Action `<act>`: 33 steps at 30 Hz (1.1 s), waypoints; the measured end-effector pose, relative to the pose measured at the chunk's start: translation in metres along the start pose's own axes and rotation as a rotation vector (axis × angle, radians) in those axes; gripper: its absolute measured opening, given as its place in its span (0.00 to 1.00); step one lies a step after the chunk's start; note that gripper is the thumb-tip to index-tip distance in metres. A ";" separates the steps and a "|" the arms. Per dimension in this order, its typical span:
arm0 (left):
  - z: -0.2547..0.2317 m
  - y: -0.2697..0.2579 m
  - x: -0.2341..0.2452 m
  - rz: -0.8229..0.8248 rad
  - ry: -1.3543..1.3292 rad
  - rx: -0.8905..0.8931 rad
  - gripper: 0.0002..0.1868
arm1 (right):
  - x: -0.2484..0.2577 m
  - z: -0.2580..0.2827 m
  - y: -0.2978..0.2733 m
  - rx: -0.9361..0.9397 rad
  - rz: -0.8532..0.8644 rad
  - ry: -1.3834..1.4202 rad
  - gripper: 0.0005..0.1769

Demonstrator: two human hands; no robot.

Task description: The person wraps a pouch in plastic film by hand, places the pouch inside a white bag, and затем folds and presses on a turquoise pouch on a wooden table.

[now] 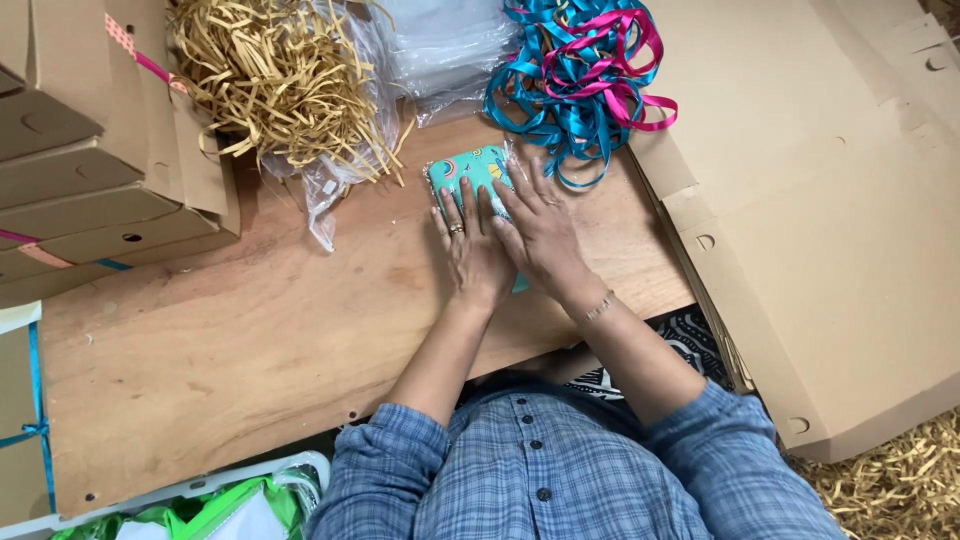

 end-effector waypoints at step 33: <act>0.005 0.005 -0.003 0.307 0.119 0.061 0.34 | -0.056 -0.032 -0.002 -0.146 0.317 -0.232 0.32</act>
Point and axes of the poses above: each hand's wrist, its own y-axis towards the middle knuckle, its own x-axis out of the back of the hand, z = x × y, the point moved 8 cm from there along y, towards the middle knuckle, and after that the axes turned 8 degrees about -x, right-handed, at the moved point
